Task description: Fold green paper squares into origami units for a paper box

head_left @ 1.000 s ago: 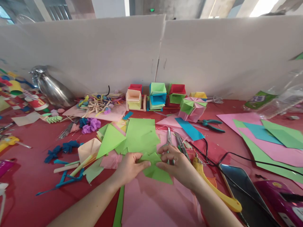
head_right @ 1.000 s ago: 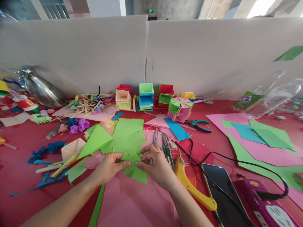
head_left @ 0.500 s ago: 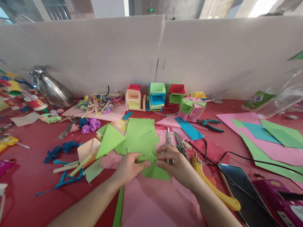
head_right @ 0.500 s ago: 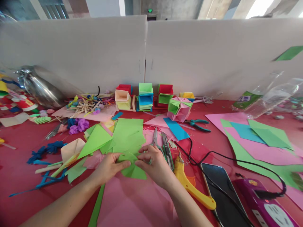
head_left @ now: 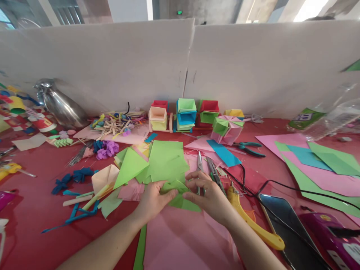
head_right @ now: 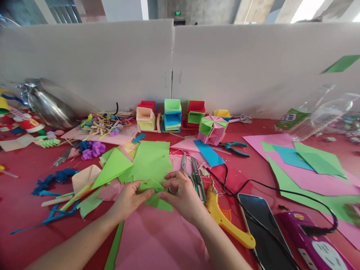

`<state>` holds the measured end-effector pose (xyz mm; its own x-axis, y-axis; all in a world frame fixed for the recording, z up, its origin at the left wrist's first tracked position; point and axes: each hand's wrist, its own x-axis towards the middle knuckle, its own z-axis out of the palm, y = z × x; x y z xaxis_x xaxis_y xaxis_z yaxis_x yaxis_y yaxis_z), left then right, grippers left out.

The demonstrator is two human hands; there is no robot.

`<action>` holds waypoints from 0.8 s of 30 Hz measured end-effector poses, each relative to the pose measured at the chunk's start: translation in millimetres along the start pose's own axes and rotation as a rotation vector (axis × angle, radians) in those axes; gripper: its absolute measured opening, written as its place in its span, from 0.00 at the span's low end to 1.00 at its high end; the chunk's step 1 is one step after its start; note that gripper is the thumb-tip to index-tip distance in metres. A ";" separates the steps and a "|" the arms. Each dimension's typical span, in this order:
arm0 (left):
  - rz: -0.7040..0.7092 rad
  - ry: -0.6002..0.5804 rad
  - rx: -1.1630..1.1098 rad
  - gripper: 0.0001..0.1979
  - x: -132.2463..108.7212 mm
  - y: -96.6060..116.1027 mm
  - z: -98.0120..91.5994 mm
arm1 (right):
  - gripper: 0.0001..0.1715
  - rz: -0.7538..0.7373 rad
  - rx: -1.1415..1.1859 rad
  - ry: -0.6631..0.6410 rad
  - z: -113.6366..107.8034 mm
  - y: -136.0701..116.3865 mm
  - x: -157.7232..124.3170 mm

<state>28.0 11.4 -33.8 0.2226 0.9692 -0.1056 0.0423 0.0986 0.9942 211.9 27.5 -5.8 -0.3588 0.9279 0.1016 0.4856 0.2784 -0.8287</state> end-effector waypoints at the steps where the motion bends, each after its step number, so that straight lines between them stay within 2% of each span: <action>1: 0.000 -0.015 -0.007 0.11 -0.7 -0.8 0.8 | 0.13 -0.005 -0.015 0.000 0.8 0.0 -0.2; 5: -0.034 -0.017 0.024 0.13 -1.0 -1.5 -1.0 | 0.16 0.000 -0.032 0.007 0.9 1.0 -0.4; 9: -0.020 0.023 0.138 0.19 2.0 2.6 -7.7 | 0.14 0.006 -0.002 0.031 -3.7 3.2 0.7; 12: -0.009 0.025 0.179 0.20 2.2 5.1 -9.2 | 0.14 -0.002 -0.021 0.032 -4.0 3.3 1.4; 18: 0.020 -0.031 0.211 0.16 -3.0 6.9 -3.1 | 0.23 -0.008 -0.085 -0.002 2.7 -0.4 1.5; 24: -0.004 -0.073 0.217 0.11 -4.0 4.9 -0.9 | 0.20 -0.067 -0.077 -0.046 3.4 -2.0 0.5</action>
<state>26.5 8.3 -28.5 0.2913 0.9493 -0.1183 0.2502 0.0437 0.9672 208.0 26.5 -5.9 -0.4279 0.8947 0.1283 0.5188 0.3593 -0.7757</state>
